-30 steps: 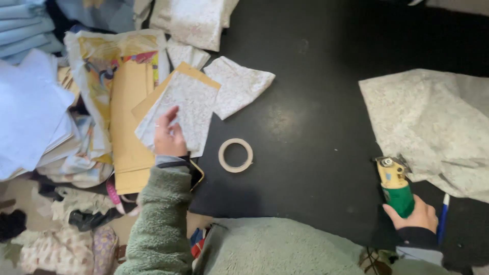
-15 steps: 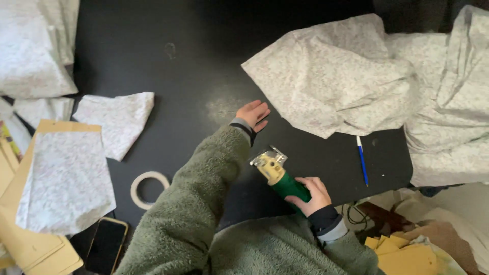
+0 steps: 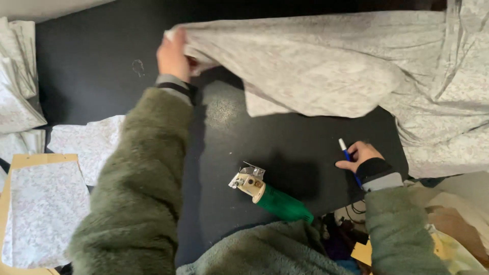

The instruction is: The person uses an electric rotary cutter to cut a piece of floral-patterned fabric on a black table. They place a cardboard pattern on the fabric, trace its outline with a blue pen, and then cut along the marked lines. The person also folds and unfolds the fabric and handles the cardboard pattern throughout the process.

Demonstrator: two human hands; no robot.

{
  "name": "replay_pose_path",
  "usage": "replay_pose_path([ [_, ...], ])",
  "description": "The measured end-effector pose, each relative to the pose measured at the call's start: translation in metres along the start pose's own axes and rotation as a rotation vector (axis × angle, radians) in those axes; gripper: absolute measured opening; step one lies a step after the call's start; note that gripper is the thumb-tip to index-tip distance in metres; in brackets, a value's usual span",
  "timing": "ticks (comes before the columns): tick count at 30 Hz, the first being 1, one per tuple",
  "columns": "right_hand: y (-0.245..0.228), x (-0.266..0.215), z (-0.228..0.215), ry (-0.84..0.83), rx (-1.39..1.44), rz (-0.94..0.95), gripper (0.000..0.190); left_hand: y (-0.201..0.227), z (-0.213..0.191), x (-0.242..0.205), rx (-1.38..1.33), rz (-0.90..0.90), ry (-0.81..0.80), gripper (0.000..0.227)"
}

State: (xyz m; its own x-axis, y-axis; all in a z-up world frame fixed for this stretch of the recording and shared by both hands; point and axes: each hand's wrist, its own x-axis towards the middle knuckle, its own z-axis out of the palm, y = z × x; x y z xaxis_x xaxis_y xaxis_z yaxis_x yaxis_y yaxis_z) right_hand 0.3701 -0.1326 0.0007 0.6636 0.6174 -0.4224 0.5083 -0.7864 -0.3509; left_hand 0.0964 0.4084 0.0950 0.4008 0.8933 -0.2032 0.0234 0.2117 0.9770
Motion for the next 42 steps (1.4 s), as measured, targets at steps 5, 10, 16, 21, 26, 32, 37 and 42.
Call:
replay_pose_path([
  [5, 0.008, -0.004, 0.053, 0.020, -0.070, -0.029, 0.036, 0.056, -0.077, 0.041, -0.305, 0.446, -0.216, 0.026],
  [10, -0.015, -0.032, 0.023, 0.032, 0.047, 0.027, 0.036, 0.072, -0.038, 0.029, -0.326, 0.356, -0.247, 0.024],
  [16, 0.033, -0.076, -0.026, 0.424, 0.139, -0.008, 0.039, -0.014, -0.026, 0.039, -0.379, 0.124, -0.271, 0.035],
  [21, 0.081, -0.111, -0.081, 0.671, 0.116, 0.059, 0.039, -0.051, 0.013, 0.013, 0.511, 0.300, 0.249, 0.060],
  [26, 0.143, -0.061, -0.163, 0.779, -0.318, 0.099, 0.063, -0.026, 0.185, -0.151, 0.988, 0.687, -0.375, 0.045],
  [32, 0.202, 0.028, -0.267, 0.941, -0.916, 0.106, 0.068, -0.079, 0.352, -0.201, 1.082, 0.971, -0.459, 0.083],
  [37, 0.329, 0.066, -0.311, 0.851, -0.852, 0.008, 0.037, -0.127, 0.365, -0.119, 1.393, 1.059, -0.278, 0.017],
  [42, 0.376, 0.075, -0.359, 0.938, -0.722, -0.036, 0.035, 0.008, 0.332, -0.122, 1.339, 1.058, -0.180, 0.026],
])
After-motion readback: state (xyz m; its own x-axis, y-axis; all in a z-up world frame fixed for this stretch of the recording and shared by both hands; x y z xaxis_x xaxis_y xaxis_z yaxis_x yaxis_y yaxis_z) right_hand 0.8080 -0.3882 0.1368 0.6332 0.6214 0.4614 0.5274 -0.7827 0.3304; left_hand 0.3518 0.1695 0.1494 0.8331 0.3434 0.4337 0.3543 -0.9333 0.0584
